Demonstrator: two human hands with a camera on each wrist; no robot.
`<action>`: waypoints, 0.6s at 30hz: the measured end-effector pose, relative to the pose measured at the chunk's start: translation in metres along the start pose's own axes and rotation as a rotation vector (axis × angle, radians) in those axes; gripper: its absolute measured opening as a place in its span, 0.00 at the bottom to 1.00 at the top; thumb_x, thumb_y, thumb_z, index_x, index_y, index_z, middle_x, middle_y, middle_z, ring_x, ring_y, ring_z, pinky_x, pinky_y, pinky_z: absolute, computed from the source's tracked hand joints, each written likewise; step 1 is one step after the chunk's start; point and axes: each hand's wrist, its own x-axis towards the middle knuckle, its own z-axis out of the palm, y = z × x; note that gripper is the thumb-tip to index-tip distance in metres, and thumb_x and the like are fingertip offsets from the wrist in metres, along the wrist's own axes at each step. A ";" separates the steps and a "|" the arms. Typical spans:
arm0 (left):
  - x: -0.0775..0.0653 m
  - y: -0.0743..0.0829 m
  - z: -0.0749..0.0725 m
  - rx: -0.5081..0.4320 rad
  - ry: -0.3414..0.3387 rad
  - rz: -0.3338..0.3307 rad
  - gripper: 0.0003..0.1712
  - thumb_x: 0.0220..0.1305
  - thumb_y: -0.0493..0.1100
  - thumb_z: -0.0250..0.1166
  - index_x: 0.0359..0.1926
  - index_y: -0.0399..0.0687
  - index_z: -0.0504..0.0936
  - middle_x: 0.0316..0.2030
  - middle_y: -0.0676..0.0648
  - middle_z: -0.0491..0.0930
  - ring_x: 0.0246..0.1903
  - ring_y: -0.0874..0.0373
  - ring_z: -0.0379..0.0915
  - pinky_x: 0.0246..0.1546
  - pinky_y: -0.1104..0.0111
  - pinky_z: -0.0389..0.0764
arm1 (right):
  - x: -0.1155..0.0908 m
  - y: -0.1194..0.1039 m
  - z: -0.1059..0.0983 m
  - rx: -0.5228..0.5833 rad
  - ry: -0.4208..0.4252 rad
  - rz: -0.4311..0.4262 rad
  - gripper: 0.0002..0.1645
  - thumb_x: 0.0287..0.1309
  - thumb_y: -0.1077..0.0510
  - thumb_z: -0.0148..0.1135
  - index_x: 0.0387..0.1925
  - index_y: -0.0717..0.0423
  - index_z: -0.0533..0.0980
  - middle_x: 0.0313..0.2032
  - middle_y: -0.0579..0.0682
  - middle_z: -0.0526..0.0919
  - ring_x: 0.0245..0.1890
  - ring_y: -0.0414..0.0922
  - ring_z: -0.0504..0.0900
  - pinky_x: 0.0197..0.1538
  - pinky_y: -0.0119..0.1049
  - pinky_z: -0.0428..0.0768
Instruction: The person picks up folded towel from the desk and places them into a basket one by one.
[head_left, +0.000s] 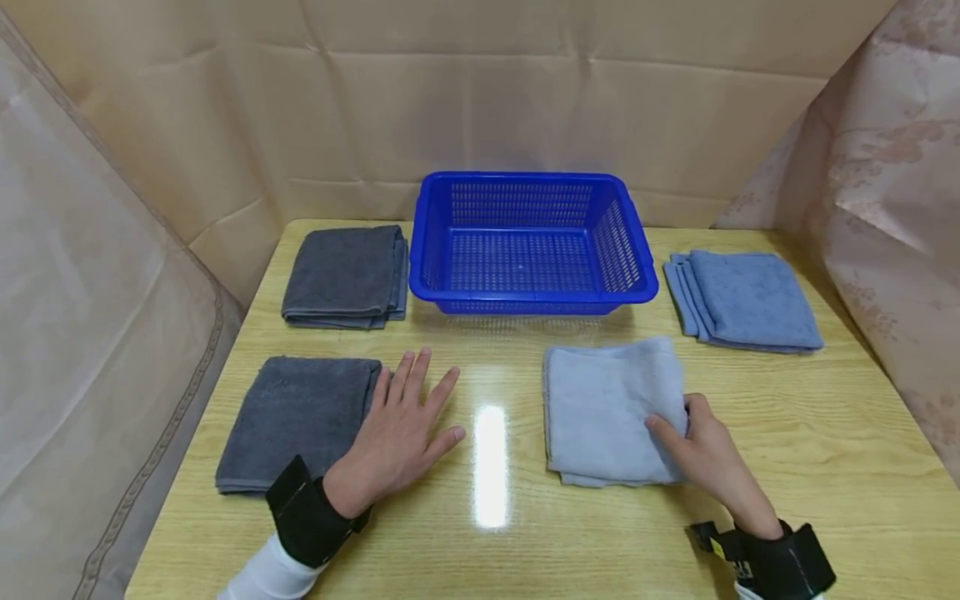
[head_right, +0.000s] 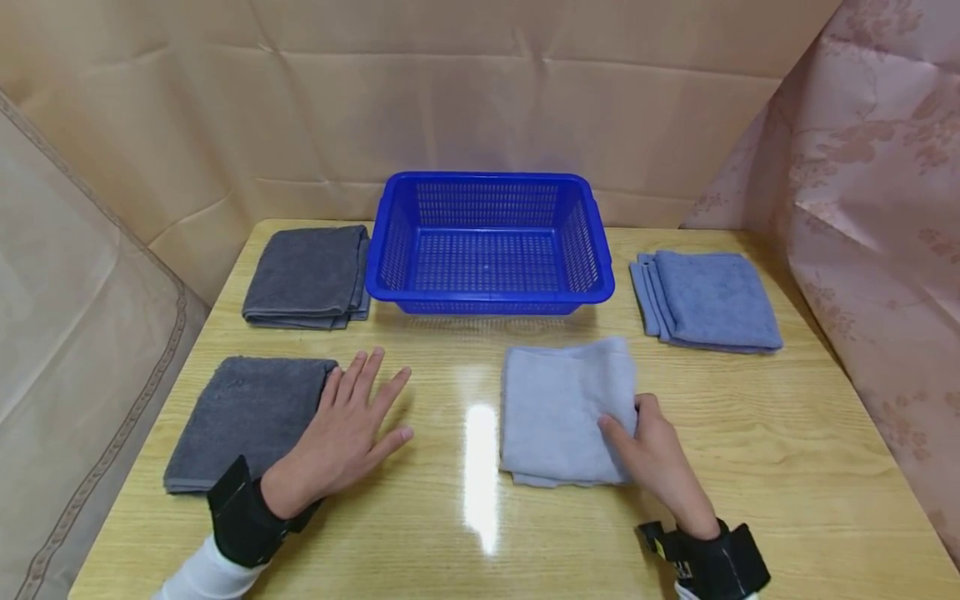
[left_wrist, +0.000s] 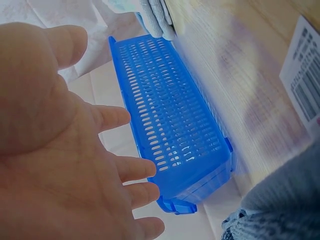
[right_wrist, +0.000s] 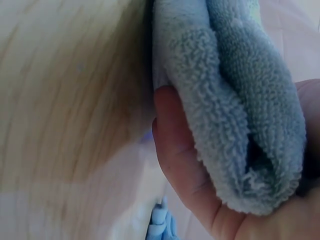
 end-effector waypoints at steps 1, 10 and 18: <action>0.000 0.000 0.000 0.000 0.001 0.001 0.42 0.75 0.62 0.56 0.80 0.50 0.57 0.79 0.31 0.40 0.78 0.34 0.34 0.72 0.36 0.43 | 0.000 -0.001 0.001 0.001 0.003 -0.004 0.32 0.75 0.51 0.56 0.60 0.76 0.59 0.49 0.74 0.74 0.42 0.59 0.80 0.37 0.44 0.77; 0.000 0.000 0.000 -0.007 -0.005 -0.005 0.42 0.75 0.62 0.56 0.80 0.50 0.57 0.79 0.31 0.40 0.78 0.34 0.33 0.72 0.36 0.42 | 0.004 -0.009 0.009 0.017 0.005 -0.006 0.33 0.74 0.50 0.57 0.59 0.75 0.59 0.49 0.74 0.75 0.43 0.59 0.80 0.37 0.44 0.78; 0.001 -0.001 0.001 0.002 -0.014 -0.004 0.42 0.75 0.63 0.55 0.80 0.50 0.56 0.79 0.31 0.40 0.78 0.34 0.34 0.72 0.37 0.41 | 0.004 -0.014 0.013 0.031 0.003 -0.003 0.31 0.73 0.50 0.58 0.58 0.74 0.61 0.48 0.72 0.76 0.42 0.57 0.80 0.38 0.42 0.76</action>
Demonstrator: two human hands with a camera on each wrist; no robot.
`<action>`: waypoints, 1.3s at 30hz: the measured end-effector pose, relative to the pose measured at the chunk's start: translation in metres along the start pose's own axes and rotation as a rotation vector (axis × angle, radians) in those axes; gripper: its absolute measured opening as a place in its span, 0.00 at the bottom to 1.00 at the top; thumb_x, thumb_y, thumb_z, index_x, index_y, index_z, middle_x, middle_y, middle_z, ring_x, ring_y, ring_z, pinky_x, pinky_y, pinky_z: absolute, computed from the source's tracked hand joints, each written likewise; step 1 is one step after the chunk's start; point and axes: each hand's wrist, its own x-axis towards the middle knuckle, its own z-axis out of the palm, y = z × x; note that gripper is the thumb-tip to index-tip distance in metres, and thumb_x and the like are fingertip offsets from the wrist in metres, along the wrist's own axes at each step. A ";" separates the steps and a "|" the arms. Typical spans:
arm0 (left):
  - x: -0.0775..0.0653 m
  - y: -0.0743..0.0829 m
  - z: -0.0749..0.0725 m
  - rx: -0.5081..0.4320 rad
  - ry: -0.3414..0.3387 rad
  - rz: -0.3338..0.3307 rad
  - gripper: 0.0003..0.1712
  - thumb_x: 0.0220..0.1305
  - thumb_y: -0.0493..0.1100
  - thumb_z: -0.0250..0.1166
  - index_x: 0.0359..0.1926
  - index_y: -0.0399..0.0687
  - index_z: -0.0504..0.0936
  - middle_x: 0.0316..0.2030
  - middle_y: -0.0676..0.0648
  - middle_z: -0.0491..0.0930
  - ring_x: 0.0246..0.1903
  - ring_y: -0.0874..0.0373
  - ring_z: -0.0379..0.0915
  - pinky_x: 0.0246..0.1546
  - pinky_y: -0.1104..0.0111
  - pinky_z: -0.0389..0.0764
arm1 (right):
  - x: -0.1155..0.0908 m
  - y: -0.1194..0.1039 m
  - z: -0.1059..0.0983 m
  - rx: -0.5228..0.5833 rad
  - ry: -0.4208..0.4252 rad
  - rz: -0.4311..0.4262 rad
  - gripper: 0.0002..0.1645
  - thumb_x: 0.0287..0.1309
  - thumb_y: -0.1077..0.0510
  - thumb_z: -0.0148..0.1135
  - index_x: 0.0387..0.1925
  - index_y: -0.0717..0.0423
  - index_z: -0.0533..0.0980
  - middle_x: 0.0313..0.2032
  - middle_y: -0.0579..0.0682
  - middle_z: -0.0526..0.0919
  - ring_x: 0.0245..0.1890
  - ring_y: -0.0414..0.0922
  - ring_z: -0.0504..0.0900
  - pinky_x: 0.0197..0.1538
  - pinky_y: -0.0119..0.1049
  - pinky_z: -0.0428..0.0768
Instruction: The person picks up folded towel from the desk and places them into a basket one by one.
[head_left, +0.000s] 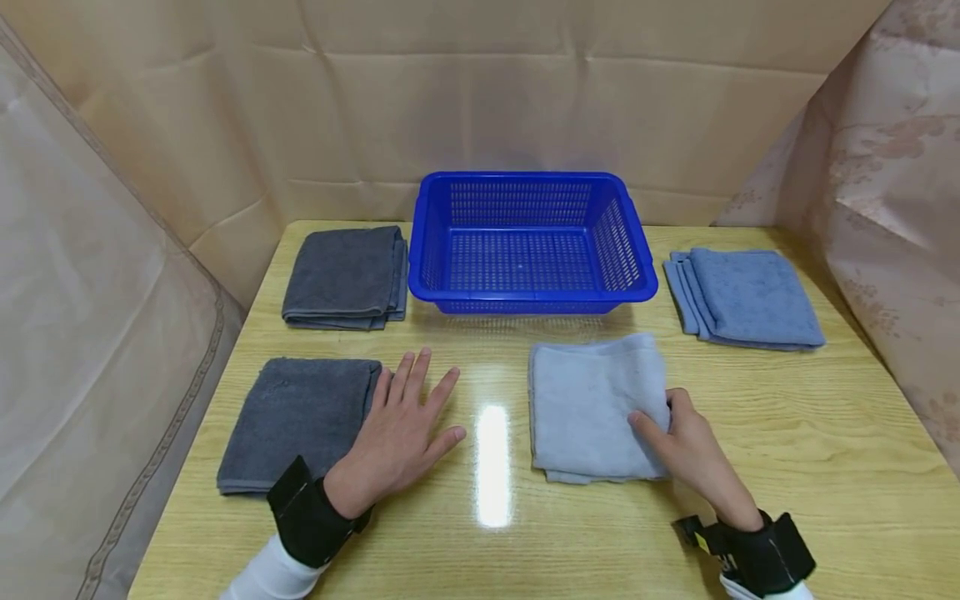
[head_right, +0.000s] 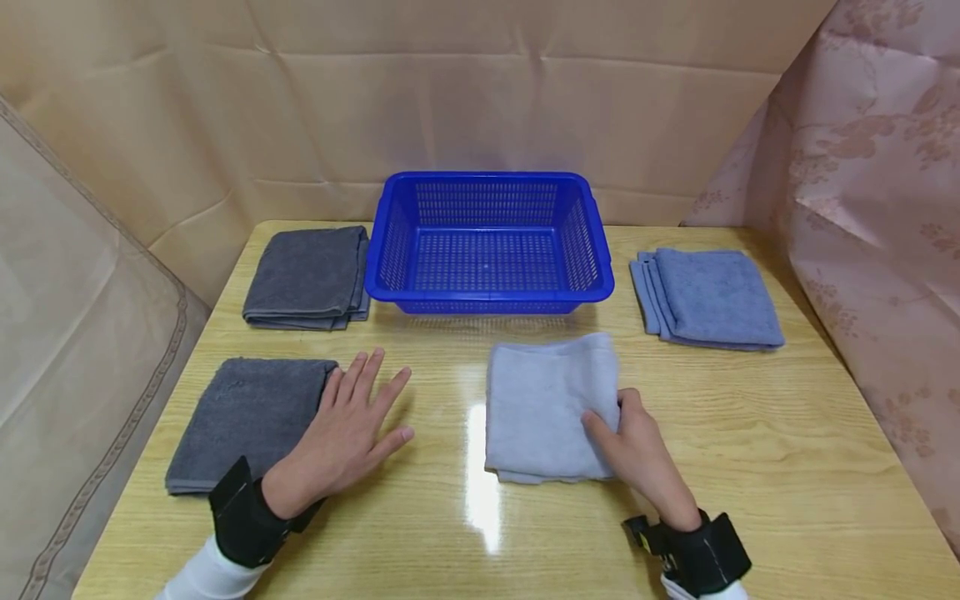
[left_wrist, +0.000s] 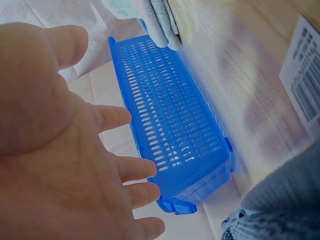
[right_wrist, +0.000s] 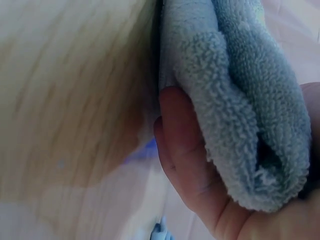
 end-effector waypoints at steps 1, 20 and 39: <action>0.000 0.000 0.000 0.002 0.000 0.000 0.42 0.75 0.63 0.55 0.80 0.50 0.56 0.79 0.31 0.41 0.78 0.34 0.34 0.72 0.37 0.41 | 0.000 -0.001 0.001 0.003 -0.001 -0.003 0.31 0.73 0.51 0.58 0.58 0.74 0.61 0.48 0.71 0.76 0.42 0.57 0.80 0.38 0.42 0.76; -0.003 0.002 0.001 -0.015 -0.007 0.015 0.41 0.76 0.62 0.54 0.80 0.50 0.56 0.79 0.31 0.40 0.78 0.35 0.33 0.72 0.37 0.42 | 0.007 -0.012 0.018 0.026 -0.001 -0.034 0.30 0.73 0.51 0.59 0.58 0.73 0.61 0.48 0.70 0.77 0.43 0.55 0.79 0.40 0.42 0.75; 0.006 0.010 -0.005 0.020 -0.037 0.034 0.42 0.75 0.64 0.53 0.80 0.51 0.56 0.79 0.31 0.41 0.78 0.35 0.35 0.72 0.37 0.43 | 0.014 -0.021 0.024 0.062 -0.050 -0.044 0.31 0.74 0.50 0.57 0.60 0.71 0.61 0.51 0.70 0.76 0.46 0.57 0.80 0.43 0.43 0.77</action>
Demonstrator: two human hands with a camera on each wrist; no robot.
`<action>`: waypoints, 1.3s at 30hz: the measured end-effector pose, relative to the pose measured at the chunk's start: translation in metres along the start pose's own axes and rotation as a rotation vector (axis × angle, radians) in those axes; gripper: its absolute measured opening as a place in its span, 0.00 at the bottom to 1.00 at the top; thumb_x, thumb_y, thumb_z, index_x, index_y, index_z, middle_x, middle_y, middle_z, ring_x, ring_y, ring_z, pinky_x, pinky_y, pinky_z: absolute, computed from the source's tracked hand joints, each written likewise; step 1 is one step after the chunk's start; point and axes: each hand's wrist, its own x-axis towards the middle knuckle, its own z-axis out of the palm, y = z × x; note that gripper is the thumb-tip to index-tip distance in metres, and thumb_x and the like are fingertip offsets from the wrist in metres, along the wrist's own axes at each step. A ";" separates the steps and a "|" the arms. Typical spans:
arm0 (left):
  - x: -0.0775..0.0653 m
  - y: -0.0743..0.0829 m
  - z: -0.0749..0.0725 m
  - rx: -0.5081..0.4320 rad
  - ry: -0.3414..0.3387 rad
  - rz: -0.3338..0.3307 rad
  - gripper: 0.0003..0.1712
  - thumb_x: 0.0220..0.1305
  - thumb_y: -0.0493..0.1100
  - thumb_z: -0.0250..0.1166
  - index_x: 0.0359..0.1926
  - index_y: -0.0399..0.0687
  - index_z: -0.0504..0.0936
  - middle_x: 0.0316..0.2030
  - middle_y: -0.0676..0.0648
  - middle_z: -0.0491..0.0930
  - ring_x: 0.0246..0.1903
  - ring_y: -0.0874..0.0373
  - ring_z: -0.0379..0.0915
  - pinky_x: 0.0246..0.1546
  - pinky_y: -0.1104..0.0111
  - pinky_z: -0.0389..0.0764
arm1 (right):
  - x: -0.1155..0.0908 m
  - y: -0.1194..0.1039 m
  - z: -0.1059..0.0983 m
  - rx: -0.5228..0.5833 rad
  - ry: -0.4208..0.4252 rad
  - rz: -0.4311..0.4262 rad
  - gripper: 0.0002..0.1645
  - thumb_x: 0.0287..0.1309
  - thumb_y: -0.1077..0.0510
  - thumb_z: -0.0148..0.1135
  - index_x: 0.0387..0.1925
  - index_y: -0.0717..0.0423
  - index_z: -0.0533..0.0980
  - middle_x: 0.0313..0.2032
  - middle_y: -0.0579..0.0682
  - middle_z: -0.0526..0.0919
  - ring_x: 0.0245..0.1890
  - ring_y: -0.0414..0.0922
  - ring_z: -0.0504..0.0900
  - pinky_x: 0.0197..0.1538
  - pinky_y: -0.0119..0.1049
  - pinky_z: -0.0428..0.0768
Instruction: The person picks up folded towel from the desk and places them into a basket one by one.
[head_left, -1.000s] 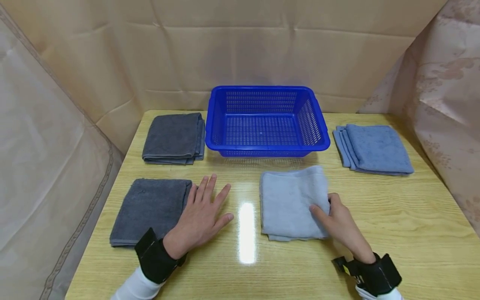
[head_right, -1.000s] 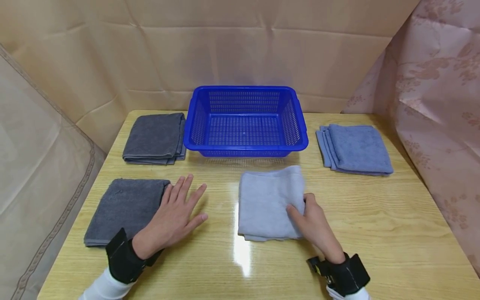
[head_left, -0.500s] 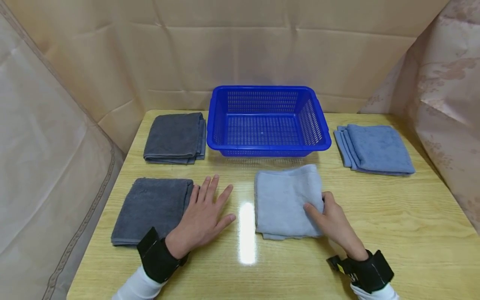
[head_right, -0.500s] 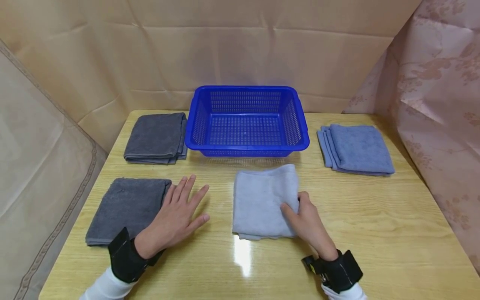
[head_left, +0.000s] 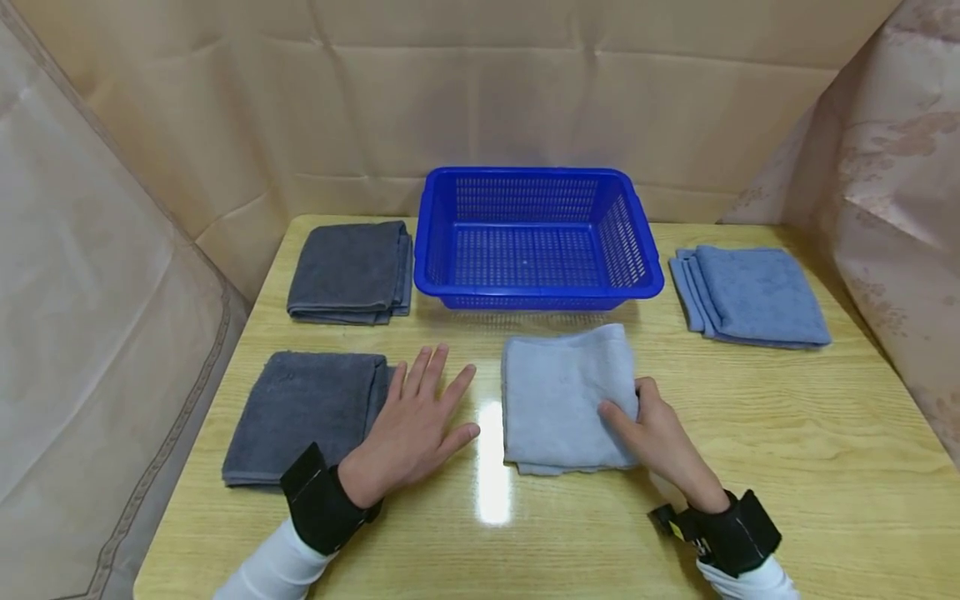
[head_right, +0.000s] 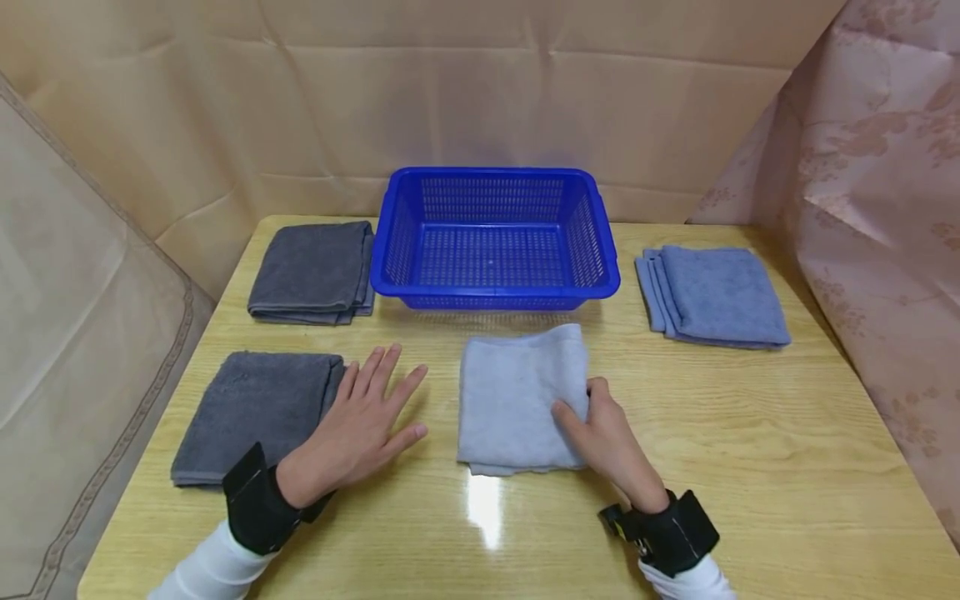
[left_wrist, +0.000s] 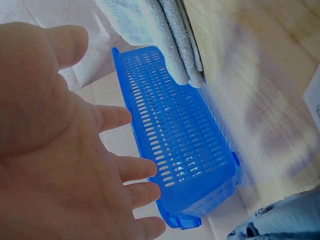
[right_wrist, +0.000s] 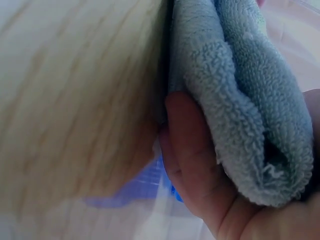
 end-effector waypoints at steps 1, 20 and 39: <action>0.000 0.000 0.000 0.000 -0.001 -0.001 0.42 0.75 0.64 0.53 0.80 0.51 0.56 0.79 0.31 0.41 0.78 0.35 0.35 0.72 0.37 0.43 | 0.000 -0.001 0.000 0.002 -0.005 0.001 0.31 0.74 0.49 0.57 0.60 0.70 0.61 0.51 0.70 0.76 0.46 0.56 0.80 0.43 0.43 0.77; 0.006 -0.002 -0.001 0.016 -0.002 0.027 0.42 0.76 0.64 0.53 0.80 0.50 0.56 0.79 0.30 0.41 0.77 0.34 0.36 0.72 0.37 0.43 | 0.002 -0.008 0.000 0.000 -0.032 0.014 0.33 0.74 0.48 0.57 0.61 0.70 0.59 0.51 0.71 0.76 0.46 0.55 0.80 0.43 0.42 0.76; 0.015 -0.001 0.002 0.027 -0.030 0.046 0.44 0.76 0.65 0.52 0.81 0.48 0.54 0.78 0.30 0.43 0.77 0.35 0.38 0.73 0.39 0.45 | -0.003 -0.010 0.006 0.030 -0.050 0.015 0.32 0.73 0.49 0.59 0.61 0.69 0.60 0.49 0.67 0.77 0.45 0.52 0.80 0.42 0.41 0.77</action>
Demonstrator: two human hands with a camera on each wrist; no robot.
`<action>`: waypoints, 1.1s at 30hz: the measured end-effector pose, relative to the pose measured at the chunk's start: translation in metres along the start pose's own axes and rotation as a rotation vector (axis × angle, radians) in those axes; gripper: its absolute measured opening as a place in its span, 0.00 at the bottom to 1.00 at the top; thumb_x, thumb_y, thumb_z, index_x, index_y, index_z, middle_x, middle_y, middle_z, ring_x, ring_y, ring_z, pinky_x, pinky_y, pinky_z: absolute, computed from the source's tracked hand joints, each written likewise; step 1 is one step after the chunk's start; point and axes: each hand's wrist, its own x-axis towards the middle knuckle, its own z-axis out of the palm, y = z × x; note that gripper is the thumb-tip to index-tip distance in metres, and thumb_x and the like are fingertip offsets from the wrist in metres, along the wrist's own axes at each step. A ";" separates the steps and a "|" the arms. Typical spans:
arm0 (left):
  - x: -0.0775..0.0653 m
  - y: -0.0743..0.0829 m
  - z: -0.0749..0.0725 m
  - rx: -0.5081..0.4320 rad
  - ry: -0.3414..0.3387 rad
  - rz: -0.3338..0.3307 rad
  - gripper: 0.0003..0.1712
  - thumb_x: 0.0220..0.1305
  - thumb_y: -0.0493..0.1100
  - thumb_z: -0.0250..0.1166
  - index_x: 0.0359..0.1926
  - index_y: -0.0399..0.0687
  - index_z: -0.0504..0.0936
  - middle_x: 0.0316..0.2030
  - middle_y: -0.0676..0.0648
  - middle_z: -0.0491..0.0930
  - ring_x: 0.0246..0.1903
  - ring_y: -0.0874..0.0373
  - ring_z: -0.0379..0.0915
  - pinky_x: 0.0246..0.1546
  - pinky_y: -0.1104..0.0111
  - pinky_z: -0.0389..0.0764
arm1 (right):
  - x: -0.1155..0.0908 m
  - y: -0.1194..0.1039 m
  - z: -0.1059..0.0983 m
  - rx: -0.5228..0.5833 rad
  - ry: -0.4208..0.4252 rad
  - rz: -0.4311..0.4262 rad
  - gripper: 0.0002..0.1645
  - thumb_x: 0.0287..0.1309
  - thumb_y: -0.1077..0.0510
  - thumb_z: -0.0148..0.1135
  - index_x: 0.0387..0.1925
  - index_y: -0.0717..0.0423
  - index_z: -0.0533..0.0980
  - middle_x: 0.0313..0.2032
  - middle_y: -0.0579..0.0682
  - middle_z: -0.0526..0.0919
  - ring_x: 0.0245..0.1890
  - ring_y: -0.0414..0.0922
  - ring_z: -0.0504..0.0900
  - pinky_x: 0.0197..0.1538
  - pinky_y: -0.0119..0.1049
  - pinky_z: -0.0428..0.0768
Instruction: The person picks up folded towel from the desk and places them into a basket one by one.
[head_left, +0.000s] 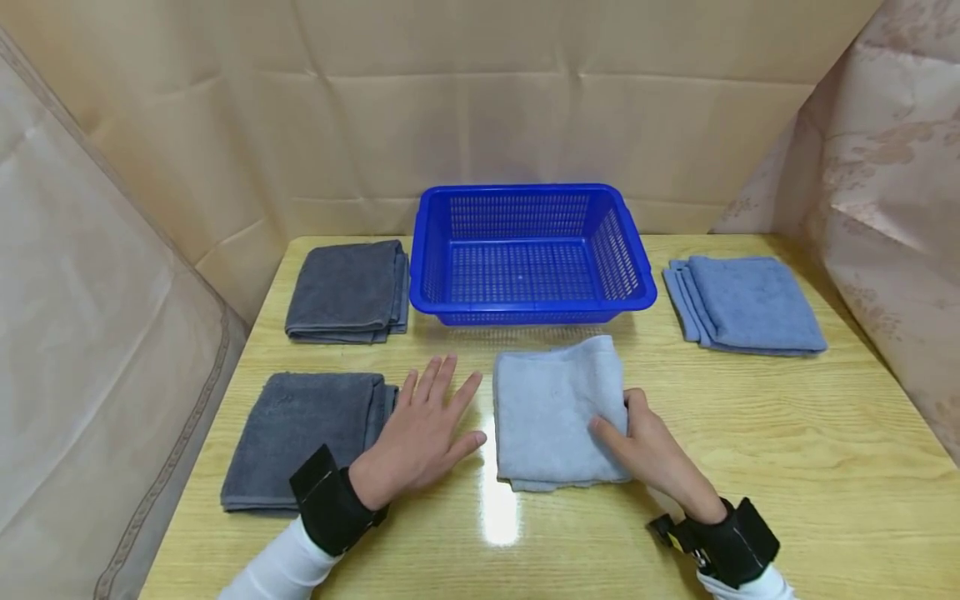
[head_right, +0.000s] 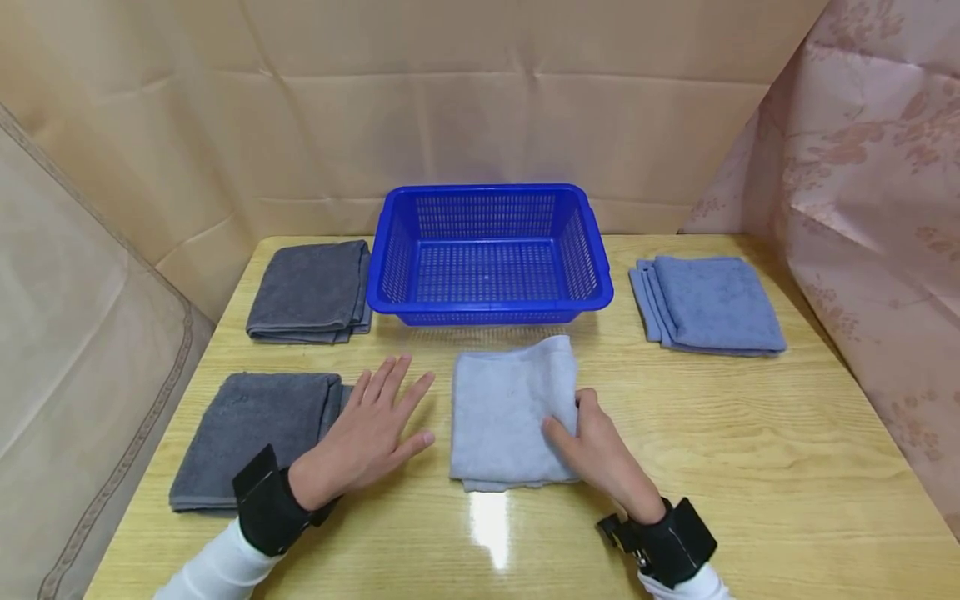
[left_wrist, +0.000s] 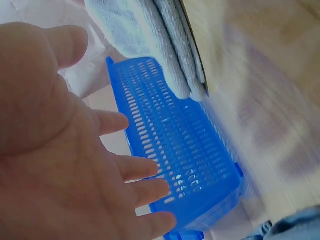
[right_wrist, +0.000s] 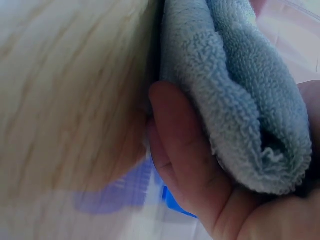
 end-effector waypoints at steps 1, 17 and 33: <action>0.001 0.001 0.001 -0.010 -0.006 -0.001 0.44 0.76 0.65 0.52 0.81 0.47 0.53 0.78 0.30 0.43 0.77 0.35 0.39 0.73 0.40 0.47 | 0.000 0.000 0.000 -0.001 0.002 -0.002 0.31 0.73 0.49 0.59 0.60 0.69 0.60 0.49 0.67 0.77 0.45 0.53 0.80 0.42 0.41 0.77; 0.014 0.024 0.031 -0.108 -0.087 -0.006 0.43 0.77 0.62 0.51 0.80 0.43 0.52 0.72 0.25 0.58 0.68 0.32 0.62 0.63 0.45 0.69 | 0.005 -0.006 0.011 -0.003 0.014 -0.027 0.30 0.71 0.53 0.60 0.61 0.67 0.59 0.51 0.70 0.78 0.47 0.56 0.81 0.43 0.43 0.79; 0.019 0.027 0.034 -0.110 -0.051 -0.001 0.40 0.75 0.58 0.57 0.77 0.41 0.57 0.66 0.27 0.66 0.64 0.34 0.64 0.61 0.46 0.69 | 0.003 -0.011 0.022 0.059 0.081 -0.124 0.22 0.70 0.62 0.61 0.57 0.66 0.63 0.51 0.67 0.78 0.47 0.56 0.81 0.44 0.45 0.78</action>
